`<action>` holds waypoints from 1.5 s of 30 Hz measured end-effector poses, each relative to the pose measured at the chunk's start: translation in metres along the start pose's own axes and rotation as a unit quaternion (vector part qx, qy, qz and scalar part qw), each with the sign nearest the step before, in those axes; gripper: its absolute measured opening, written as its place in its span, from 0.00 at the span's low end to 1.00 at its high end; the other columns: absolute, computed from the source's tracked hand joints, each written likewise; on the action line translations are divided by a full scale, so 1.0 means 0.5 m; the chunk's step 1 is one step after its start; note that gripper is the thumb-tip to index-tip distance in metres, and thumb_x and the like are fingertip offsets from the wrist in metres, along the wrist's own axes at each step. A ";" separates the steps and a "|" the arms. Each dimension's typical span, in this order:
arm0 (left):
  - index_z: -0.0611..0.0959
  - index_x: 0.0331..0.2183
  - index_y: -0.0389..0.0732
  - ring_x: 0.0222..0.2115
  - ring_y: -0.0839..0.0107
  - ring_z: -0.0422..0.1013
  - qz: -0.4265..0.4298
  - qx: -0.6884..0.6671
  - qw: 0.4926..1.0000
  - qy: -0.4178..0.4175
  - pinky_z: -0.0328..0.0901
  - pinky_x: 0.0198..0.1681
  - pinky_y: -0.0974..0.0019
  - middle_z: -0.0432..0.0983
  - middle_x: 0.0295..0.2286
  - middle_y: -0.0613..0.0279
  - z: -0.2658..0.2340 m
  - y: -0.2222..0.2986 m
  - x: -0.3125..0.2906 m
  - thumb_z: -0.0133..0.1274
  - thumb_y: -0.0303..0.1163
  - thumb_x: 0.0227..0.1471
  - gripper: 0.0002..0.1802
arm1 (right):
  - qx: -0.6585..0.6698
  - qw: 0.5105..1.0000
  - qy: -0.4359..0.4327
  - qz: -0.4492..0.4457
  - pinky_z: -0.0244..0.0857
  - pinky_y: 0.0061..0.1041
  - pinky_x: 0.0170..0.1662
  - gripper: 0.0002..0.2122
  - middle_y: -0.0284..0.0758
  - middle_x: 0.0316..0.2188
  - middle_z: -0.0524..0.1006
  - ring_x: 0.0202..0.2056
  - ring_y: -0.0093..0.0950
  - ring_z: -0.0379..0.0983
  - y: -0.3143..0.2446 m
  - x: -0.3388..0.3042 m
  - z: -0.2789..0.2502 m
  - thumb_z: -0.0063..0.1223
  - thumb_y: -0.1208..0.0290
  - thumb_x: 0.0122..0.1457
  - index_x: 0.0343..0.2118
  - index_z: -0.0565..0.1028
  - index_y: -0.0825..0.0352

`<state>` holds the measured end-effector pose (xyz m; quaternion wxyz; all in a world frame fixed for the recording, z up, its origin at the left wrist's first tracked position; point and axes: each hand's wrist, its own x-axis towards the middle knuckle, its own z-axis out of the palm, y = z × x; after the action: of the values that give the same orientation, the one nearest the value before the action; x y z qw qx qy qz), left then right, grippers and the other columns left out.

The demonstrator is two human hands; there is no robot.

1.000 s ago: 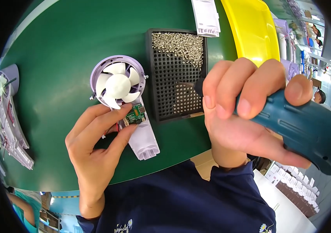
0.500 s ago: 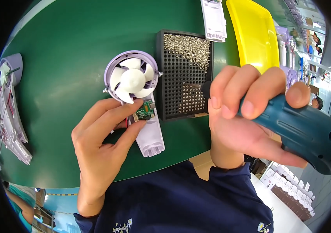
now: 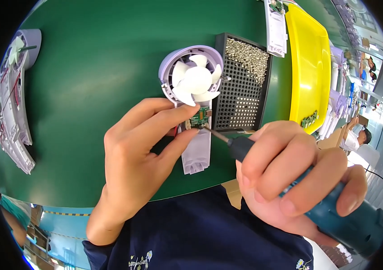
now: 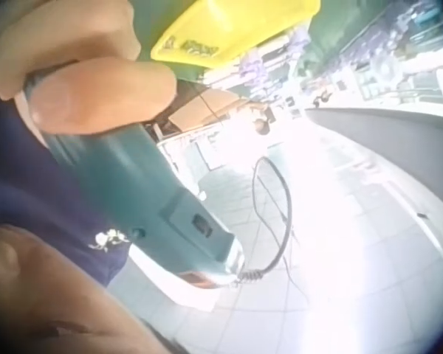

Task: The person assembles handheld mini fans by installing a PCB board into a fan housing, then securing it with screws using an electric screwdriver.

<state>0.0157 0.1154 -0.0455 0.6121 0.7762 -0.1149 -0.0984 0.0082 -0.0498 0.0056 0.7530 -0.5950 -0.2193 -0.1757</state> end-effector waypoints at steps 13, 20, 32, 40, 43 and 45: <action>0.86 0.39 0.36 0.27 0.75 0.72 -0.003 0.017 1.000 -0.011 0.70 0.31 0.73 0.78 0.32 0.60 0.005 0.007 0.014 0.65 0.16 0.39 0.20 | -0.028 0.997 -0.072 -0.005 0.59 0.25 0.17 0.26 0.30 0.26 0.70 0.17 0.24 0.63 0.005 -0.001 -0.013 0.52 0.40 0.59 0.46 0.67 0.59; 0.86 0.41 0.38 0.28 0.75 0.73 -0.028 -0.028 0.999 -0.023 0.70 0.32 0.73 0.76 0.32 0.60 0.004 0.014 0.017 0.65 0.18 0.42 0.20 | -0.012 0.999 -0.027 -0.037 0.63 0.27 0.18 0.28 0.31 0.24 0.70 0.17 0.25 0.65 0.009 0.005 0.001 0.50 0.37 0.58 0.48 0.67 0.58; 0.86 0.42 0.39 0.31 0.73 0.76 0.000 -0.114 0.994 -0.001 0.74 0.34 0.73 0.77 0.33 0.60 -0.009 0.020 -0.009 0.66 0.18 0.43 0.20 | -0.057 0.885 0.151 0.437 0.60 0.14 0.21 0.24 0.45 0.41 0.81 0.18 0.14 0.67 -0.034 -0.096 -0.040 0.61 0.79 0.56 0.54 0.65 0.73; 0.86 0.42 0.40 0.32 0.75 0.76 -0.021 -0.113 0.993 -0.020 0.74 0.30 0.74 0.79 0.35 0.61 0.004 0.008 -0.020 0.67 0.19 0.43 0.21 | -0.001 0.889 0.128 0.440 0.59 0.15 0.18 0.23 0.40 0.35 0.80 0.18 0.15 0.67 -0.008 -0.120 -0.049 0.62 0.79 0.56 0.53 0.66 0.73; 0.85 0.43 0.32 0.32 0.77 0.76 0.004 -0.106 0.994 -0.035 0.74 0.32 0.78 0.76 0.35 0.59 0.002 0.001 -0.022 0.64 0.13 0.43 0.21 | 0.068 0.880 0.137 0.449 0.59 0.15 0.19 0.21 0.40 0.35 0.80 0.18 0.14 0.66 0.000 -0.135 -0.053 0.62 0.79 0.57 0.52 0.67 0.73; 0.85 0.43 0.36 0.32 0.76 0.76 0.010 -0.108 0.994 -0.030 0.74 0.32 0.76 0.77 0.35 0.60 0.005 -0.005 -0.018 0.65 0.16 0.43 0.21 | 0.099 0.874 0.165 0.446 0.59 0.15 0.18 0.20 0.39 0.34 0.80 0.18 0.14 0.67 -0.002 -0.136 -0.049 0.62 0.79 0.57 0.50 0.68 0.73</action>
<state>0.0066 0.1164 -0.0482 0.6898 0.7009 -0.1292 -0.1275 -0.0465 -0.0735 -0.0351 0.8316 -0.5143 0.1811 0.1060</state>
